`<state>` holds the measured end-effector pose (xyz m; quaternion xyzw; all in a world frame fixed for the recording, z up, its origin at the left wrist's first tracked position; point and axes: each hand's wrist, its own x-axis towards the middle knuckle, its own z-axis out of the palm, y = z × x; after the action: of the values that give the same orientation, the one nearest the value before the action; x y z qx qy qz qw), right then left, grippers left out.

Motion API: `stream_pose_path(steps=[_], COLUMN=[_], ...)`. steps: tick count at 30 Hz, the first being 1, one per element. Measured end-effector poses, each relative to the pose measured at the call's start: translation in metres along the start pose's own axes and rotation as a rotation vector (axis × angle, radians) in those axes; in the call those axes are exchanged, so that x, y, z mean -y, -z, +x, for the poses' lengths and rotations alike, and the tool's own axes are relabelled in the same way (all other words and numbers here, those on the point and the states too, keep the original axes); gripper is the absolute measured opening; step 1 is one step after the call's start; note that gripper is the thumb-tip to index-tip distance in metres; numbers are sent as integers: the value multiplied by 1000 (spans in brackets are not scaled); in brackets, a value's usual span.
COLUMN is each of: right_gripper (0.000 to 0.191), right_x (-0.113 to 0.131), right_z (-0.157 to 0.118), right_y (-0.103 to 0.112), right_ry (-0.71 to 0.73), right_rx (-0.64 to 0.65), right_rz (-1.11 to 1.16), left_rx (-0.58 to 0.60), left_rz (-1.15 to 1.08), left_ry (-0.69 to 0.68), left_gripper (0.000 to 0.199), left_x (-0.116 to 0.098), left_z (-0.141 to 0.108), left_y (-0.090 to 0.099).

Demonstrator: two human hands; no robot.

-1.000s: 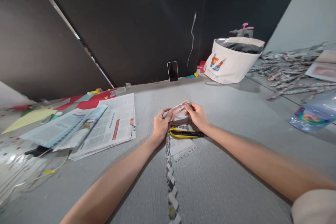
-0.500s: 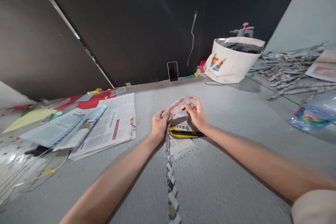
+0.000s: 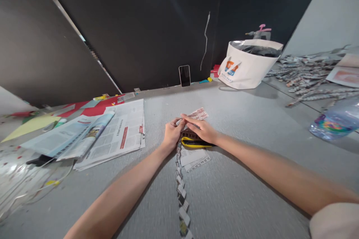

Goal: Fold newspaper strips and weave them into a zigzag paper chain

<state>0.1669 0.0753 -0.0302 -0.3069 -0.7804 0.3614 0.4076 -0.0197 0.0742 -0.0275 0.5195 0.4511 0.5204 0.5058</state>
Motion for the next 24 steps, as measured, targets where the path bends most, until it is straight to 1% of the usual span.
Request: stream_pose_path(steps=[3,6,10,14,16,18,21,24], right_gripper=[53,55,58,57,51,47,51,53], right_x=[0,-3,-14,-25,-25,-21,-13,-8], right_z=[0,0,4,9,10,9,6,4], right_y=[0,2,6,9,10,10,11,12], right_ry=[-76,-146,-216,-267,-285,-299,-296,-294], right_rx=[-89,-242,-443,-575,-595,-548,-470,-482], right_rz=[20,41,81,226,321,358,262,181], left_rx=[-5,-23,-45,-73,-77,-77,-78,-60], left_rz=[7,-19,-51,-68,-78,-74,-93,-117], left_ry=[0,37,53,48,51,45,47,71], left_gripper=[52,54,54,55,55,55,55,56], left_x=[-2,-1,2,5,5,4,1,-3], left_z=[-1,-1,1,2,3,2,1,-2], left_y=[-1,-2,-1,0,1,0,-1,-3])
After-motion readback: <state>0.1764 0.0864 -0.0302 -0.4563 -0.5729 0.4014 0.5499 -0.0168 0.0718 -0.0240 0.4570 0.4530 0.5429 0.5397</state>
